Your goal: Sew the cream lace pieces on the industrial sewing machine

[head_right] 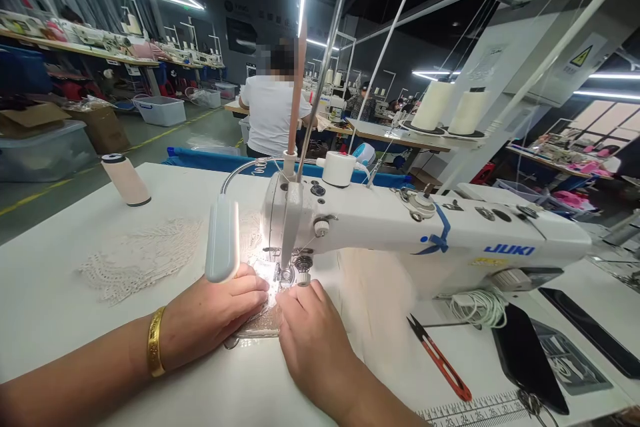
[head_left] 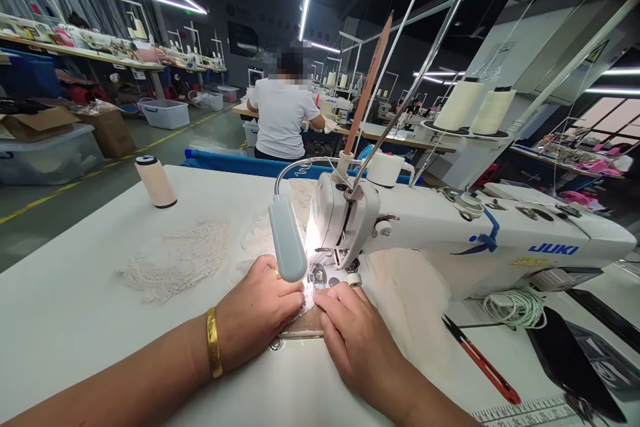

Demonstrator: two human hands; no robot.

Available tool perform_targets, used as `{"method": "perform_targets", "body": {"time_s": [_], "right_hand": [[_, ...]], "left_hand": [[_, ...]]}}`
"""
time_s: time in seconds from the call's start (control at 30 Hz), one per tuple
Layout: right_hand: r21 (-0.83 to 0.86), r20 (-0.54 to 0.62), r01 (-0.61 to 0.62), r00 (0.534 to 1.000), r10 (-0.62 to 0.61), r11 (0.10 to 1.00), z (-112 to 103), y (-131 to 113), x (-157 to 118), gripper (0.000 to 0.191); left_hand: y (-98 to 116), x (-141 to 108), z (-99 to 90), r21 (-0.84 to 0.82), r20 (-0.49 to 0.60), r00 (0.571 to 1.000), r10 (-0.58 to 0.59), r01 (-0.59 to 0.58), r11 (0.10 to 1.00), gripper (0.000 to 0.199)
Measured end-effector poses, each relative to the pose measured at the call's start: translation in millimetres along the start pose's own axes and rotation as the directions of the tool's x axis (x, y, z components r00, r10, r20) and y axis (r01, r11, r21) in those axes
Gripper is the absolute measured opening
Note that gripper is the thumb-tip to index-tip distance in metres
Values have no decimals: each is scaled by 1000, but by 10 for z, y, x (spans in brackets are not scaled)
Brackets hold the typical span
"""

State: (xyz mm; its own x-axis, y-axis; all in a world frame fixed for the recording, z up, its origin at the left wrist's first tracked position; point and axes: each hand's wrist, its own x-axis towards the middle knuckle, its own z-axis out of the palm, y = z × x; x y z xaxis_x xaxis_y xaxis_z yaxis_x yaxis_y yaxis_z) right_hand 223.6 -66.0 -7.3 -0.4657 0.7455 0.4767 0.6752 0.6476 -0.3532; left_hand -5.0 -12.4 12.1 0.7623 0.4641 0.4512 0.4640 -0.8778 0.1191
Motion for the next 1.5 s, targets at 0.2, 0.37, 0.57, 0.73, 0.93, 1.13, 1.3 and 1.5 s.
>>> {"method": "perform_targets", "body": {"time_s": [0.2, 0.37, 0.57, 0.73, 0.93, 1.13, 1.3, 1.5], "right_hand": [[6, -24, 50, 998, -50, 999, 0, 18, 1, 36], [12, -22, 52, 998, -52, 999, 3, 14, 5, 38], [-14, -6, 17, 1000, -17, 1000, 9, 14, 21, 34], [-52, 18, -1, 1000, 2, 999, 33, 32, 42, 30], [-112, 43, -15, 999, 20, 994, 47, 39, 54, 33], [-127, 42, -14, 999, 20, 992, 26, 34, 56, 31], [-115, 28, -14, 999, 17, 993, -8, 17, 51, 29], [-143, -98, -47, 995, 34, 989, -50, 98, 101, 30]], "left_hand": [[16, -17, 14, 17, -7, 1000, 17, -17, 1000, 29], [37, -34, 13, -5, -5, 1000, 22, -22, 1000, 30], [27, 10, 3, 24, 12, 1000, 12, -12, 1000, 29], [-40, 8, 84, 31, -58, 998, 9, -7, 1000, 27], [-21, 3, 35, 61, -9, 999, 41, -41, 997, 28], [-81, -24, 208, 62, -97, 995, 4, 2, 998, 30], [-138, 23, 163, 61, -42, 998, -54, 56, 997, 27], [-184, 91, 61, 70, 34, 997, -67, 65, 995, 25]]}}
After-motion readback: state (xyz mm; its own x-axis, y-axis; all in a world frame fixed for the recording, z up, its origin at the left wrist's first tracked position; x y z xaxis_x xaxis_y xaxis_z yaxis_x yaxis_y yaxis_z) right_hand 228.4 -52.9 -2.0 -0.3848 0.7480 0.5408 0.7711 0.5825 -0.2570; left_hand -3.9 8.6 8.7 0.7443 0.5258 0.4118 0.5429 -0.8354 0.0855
